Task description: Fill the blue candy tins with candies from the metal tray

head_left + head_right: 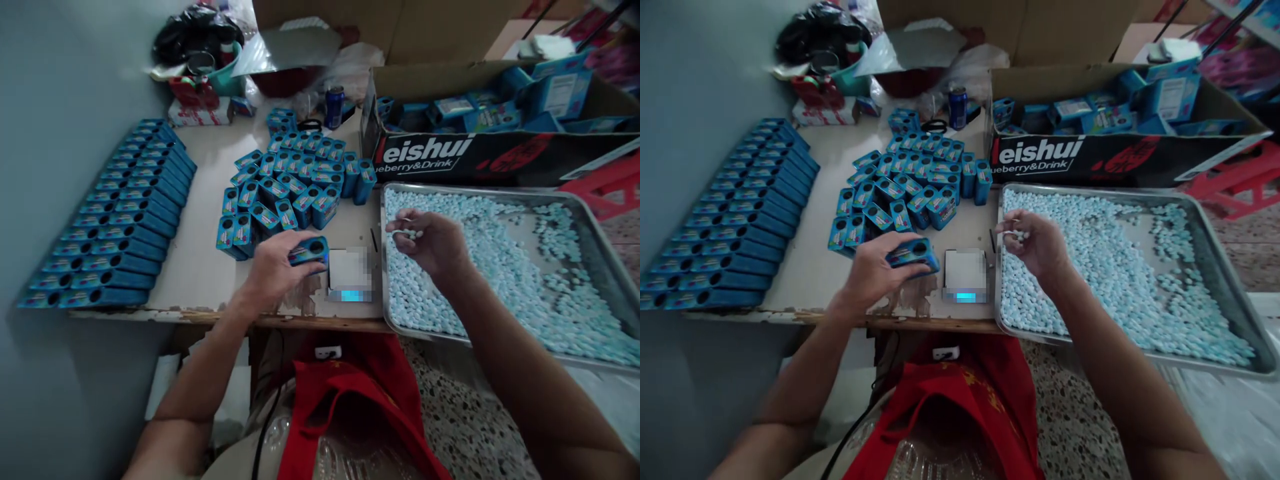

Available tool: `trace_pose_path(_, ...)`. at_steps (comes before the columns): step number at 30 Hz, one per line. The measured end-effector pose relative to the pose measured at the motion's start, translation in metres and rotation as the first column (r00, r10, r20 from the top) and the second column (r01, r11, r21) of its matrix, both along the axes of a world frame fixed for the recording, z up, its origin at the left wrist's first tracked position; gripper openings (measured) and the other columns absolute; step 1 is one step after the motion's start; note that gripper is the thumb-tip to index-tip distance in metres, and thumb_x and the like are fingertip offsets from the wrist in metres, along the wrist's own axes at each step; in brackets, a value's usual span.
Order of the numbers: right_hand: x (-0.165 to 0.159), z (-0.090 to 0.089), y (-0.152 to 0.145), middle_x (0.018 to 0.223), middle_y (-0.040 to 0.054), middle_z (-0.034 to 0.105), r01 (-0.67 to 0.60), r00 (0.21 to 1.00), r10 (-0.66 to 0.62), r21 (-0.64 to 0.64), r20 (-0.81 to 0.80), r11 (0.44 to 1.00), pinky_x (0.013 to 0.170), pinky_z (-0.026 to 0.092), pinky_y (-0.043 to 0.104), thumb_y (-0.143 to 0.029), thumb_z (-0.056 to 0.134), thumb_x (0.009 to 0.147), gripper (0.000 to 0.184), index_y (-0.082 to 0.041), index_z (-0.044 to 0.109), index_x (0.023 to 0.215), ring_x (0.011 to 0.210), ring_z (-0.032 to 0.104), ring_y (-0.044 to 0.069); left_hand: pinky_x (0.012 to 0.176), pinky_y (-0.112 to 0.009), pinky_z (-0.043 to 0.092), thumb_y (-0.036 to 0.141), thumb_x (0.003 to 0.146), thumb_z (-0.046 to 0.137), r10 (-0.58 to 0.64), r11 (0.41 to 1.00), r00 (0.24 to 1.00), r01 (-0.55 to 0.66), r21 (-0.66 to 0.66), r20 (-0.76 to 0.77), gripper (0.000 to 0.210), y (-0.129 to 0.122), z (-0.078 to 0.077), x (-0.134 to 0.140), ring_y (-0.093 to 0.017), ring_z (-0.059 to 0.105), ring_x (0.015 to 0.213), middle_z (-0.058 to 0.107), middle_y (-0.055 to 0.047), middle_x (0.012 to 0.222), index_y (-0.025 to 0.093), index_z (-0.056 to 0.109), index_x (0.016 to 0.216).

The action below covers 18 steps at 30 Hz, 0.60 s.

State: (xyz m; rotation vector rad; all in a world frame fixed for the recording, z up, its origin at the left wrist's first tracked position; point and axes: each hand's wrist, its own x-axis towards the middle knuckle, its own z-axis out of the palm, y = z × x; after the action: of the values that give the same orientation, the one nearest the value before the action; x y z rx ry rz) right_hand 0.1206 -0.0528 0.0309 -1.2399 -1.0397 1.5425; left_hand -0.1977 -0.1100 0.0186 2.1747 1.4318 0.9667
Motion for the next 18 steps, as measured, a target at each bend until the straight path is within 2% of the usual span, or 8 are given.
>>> trace_pose_path(3, -0.032, -0.011, 0.035, 0.066, -0.0025, 0.045, -0.137, 0.967, 0.106, 0.120, 0.233, 0.983, 0.061, 0.019, 0.036, -0.051, 0.084, 0.083, 0.027, -0.031, 0.075, 0.099, 0.059, 0.032, 0.018, 0.107, -0.044, 0.069, 0.031, 0.089, 0.103, 0.147, 0.988, 0.984, -0.141, 0.061, -0.105, 0.048, 0.014, 0.036, -0.059, -0.030, 0.083, 0.113, 0.086, -0.005, 0.126, 0.026, 0.081, 0.132)
trace_pose_path(5, -0.055, -0.019, 0.057, 0.062, -0.0025, 0.043, -0.275, 0.858, 0.111, 0.265, 0.502, 0.924, 0.064, 0.021, 0.038, -0.045, 0.084, 0.088, 0.020, -0.032, 0.077, 0.101, 0.059, 0.035, 0.020, 0.108, -0.044, 0.068, 0.031, 0.090, 0.101, 0.280, 0.956, 0.947, -0.260, 0.135, -0.160, 0.048, 0.038, 0.063, -0.101, -0.030, 0.081, 0.115, 0.085, -0.005, 0.127, 0.025, 0.080, 0.132)
trace_pose_path(7, -0.069, -0.028, 0.078, 0.061, 0.0001, 0.051, -0.437, 0.688, 0.073, 0.331, 0.722, 0.837, 0.066, 0.019, 0.040, -0.036, 0.085, 0.090, 0.012, -0.033, 0.075, 0.096, 0.056, 0.036, 0.021, 0.111, -0.043, 0.065, 0.030, 0.089, 0.100, 0.421, 0.901, 0.888, -0.384, 0.205, -0.187, 0.049, 0.074, 0.087, -0.143, -0.026, 0.078, 0.117, 0.083, -0.001, 0.128, 0.024, 0.078, 0.132)
trace_pose_path(10, -0.073, -0.038, 0.102, 0.070, 0.0068, 0.070, -0.616, 0.481, 0.047, 0.299, 0.875, 0.728, 0.065, 0.016, 0.041, -0.035, 0.082, 0.093, 0.011, -0.035, 0.071, 0.089, 0.053, 0.044, 0.023, 0.114, -0.038, 0.059, 0.030, 0.090, 0.096, 0.594, 0.799, 0.785, -0.547, 0.250, -0.179, 0.049, 0.145, 0.114, -0.203, -0.016, 0.071, 0.116, 0.080, 0.005, 0.125, 0.017, 0.072, 0.131)
trace_pose_path(12, -0.067, -0.040, 0.106, 0.085, 0.0119, 0.082, -0.676, 0.421, 0.051, 0.276, 0.905, 0.683, 0.062, 0.021, 0.041, -0.041, 0.076, 0.095, 0.012, -0.036, 0.072, 0.085, 0.060, 0.062, 0.030, 0.114, -0.036, 0.057, 0.031, 0.096, 0.088, 0.639, 0.762, 0.754, -0.591, 0.266, -0.154, 0.043, 0.193, 0.123, -0.235, -0.016, 0.071, 0.118, 0.079, 0.003, 0.126, 0.013, 0.071, 0.131)
trace_pose_path(14, -0.059, -0.039, 0.100, 0.100, 0.0150, 0.088, -0.670, 0.422, 0.055, 0.270, 0.905, 0.691, 0.062, 0.035, 0.046, -0.046, 0.070, 0.096, 0.015, -0.039, 0.076, 0.084, 0.077, 0.078, 0.041, 0.113, -0.034, 0.056, 0.030, 0.096, 0.085, 0.638, 0.765, 0.755, -0.599, 0.238, -0.150, 0.040, 0.236, 0.124, -0.257, -0.016, 0.072, 0.119, 0.080, 0.003, 0.126, 0.014, 0.072, 0.130)
trace_pose_path(16, -0.049, -0.040, 0.086, 0.108, 0.0145, 0.090, -0.603, 0.459, 0.050, 0.270, 0.887, 0.750, 0.069, 0.050, 0.055, -0.051, 0.069, 0.095, 0.015, -0.046, 0.081, 0.086, 0.093, 0.083, 0.048, 0.112, -0.031, 0.055, 0.030, 0.094, 0.087, 0.612, 0.791, 0.769, -0.590, 0.164, -0.185, 0.040, 0.271, 0.117, -0.269, -0.013, 0.069, 0.114, 0.080, 0.007, 0.119, 0.018, 0.071, 0.128)
trace_pose_path(18, -0.035, -0.047, 0.068, 0.108, 0.0114, 0.090, -0.501, 0.510, 0.022, 0.277, 0.860, 0.820, 0.076, 0.057, 0.063, -0.054, 0.072, 0.089, 0.011, -0.055, 0.082, 0.085, 0.096, 0.084, 0.050, 0.109, -0.029, 0.056, 0.029, 0.094, 0.088, 0.571, 0.819, 0.787, -0.566, 0.095, -0.233, 0.033, 0.297, 0.104, -0.274, -0.010, 0.066, 0.104, 0.077, 0.011, 0.106, 0.018, 0.071, 0.120)
